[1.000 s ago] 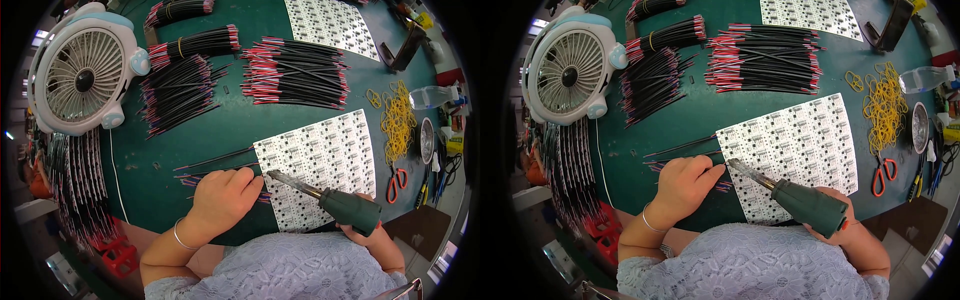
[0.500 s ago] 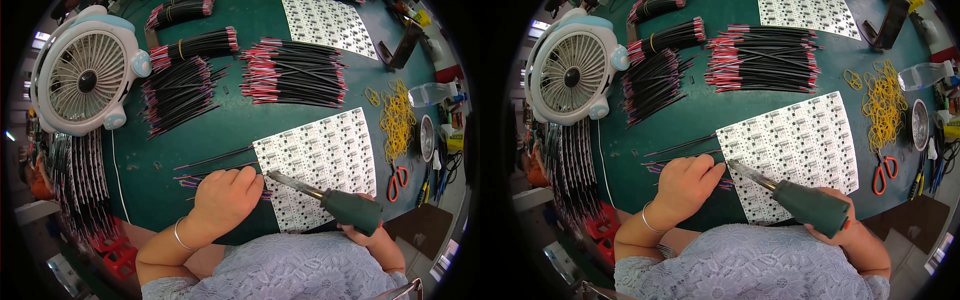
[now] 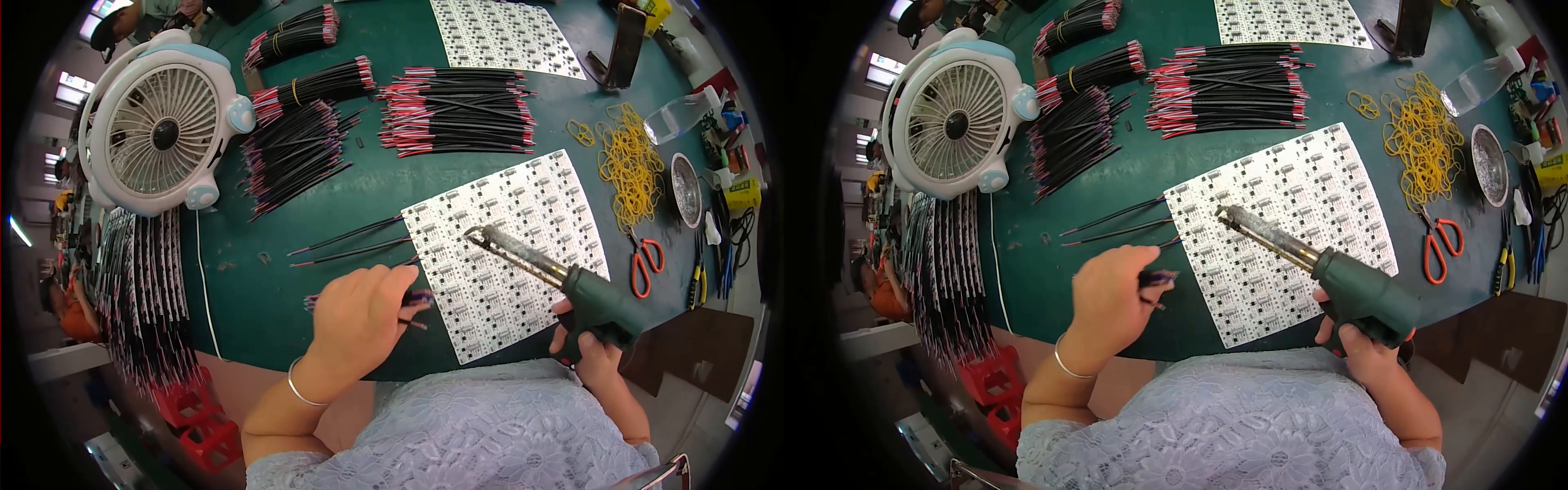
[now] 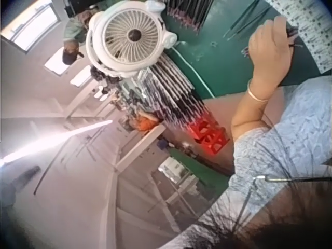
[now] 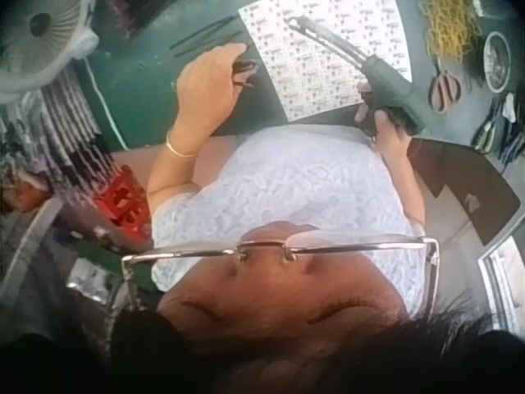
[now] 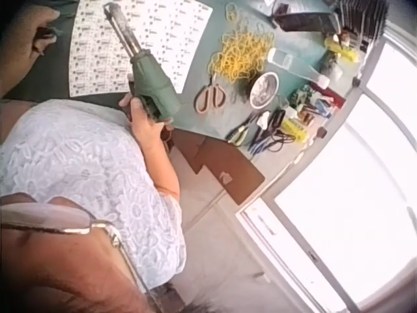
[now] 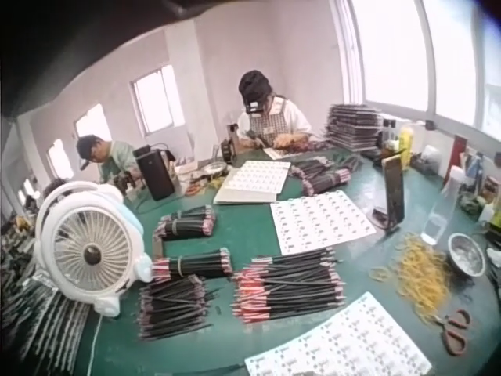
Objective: The person solders individual wires onto a printed circuit board panel using a soldering iron.
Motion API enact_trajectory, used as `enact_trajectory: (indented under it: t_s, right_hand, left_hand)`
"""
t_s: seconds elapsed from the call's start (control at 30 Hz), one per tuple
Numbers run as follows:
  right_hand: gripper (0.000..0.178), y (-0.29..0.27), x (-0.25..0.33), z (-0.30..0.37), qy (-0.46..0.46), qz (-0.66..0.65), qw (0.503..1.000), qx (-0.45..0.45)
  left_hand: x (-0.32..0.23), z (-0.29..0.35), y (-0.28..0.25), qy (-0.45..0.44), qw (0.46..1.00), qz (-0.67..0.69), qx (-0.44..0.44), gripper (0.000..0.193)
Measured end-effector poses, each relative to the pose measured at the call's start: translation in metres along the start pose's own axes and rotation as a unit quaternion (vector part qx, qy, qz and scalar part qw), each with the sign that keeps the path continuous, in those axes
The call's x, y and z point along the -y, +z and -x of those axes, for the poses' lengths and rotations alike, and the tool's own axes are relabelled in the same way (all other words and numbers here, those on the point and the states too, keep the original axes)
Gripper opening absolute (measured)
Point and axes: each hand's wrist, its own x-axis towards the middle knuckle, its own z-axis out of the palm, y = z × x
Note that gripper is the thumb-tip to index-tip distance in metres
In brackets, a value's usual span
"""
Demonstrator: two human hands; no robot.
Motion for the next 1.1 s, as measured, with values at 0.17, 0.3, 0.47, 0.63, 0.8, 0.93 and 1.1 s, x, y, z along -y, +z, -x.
enact_trajectory:
  t_s: [0.17, 0.3, 0.47, 0.63, 0.8, 0.93, 1.1]
  right_hand:
    - [0.045, -0.008, -0.01, 0.013, 0.054, 0.086, 0.993, 0.066]
    - [0.046, -0.012, -0.001, 0.005, -0.043, 0.234, 0.96, 0.149]
    - [0.035, -0.009, 0.009, -0.007, -0.129, 0.361, 0.906, 0.177]
    - [0.03, -0.005, 0.01, -0.004, -0.1, 0.377, 0.905, 0.171]
    - [0.029, -0.003, 0.009, -0.005, -0.086, 0.391, 0.9, 0.173]
    - [0.027, -0.002, 0.006, -0.003, -0.074, 0.363, 0.916, 0.154]
    - [0.027, 0.003, 0.011, -0.009, -0.069, 0.372, 0.91, 0.172]
  left_hand:
    - [0.001, 0.014, 0.023, -0.062, 0.997, 0.014, 0.042, 0.028]
    - [0.0, 0.014, 0.023, -0.053, 0.997, 0.0, 0.054, 0.026]
    - [0.006, 0.016, 0.026, -0.022, 1.0, 0.001, 0.019, 0.021]
    - [0.007, 0.013, 0.026, -0.022, 1.0, 0.013, -0.002, 0.022]
    - [0.008, 0.014, 0.028, -0.019, 1.0, 0.019, -0.004, 0.024]
    - [0.008, 0.013, 0.028, -0.022, 1.0, 0.019, 0.002, 0.023]
    - [0.008, 0.013, 0.028, -0.017, 1.0, 0.017, 0.005, 0.023]
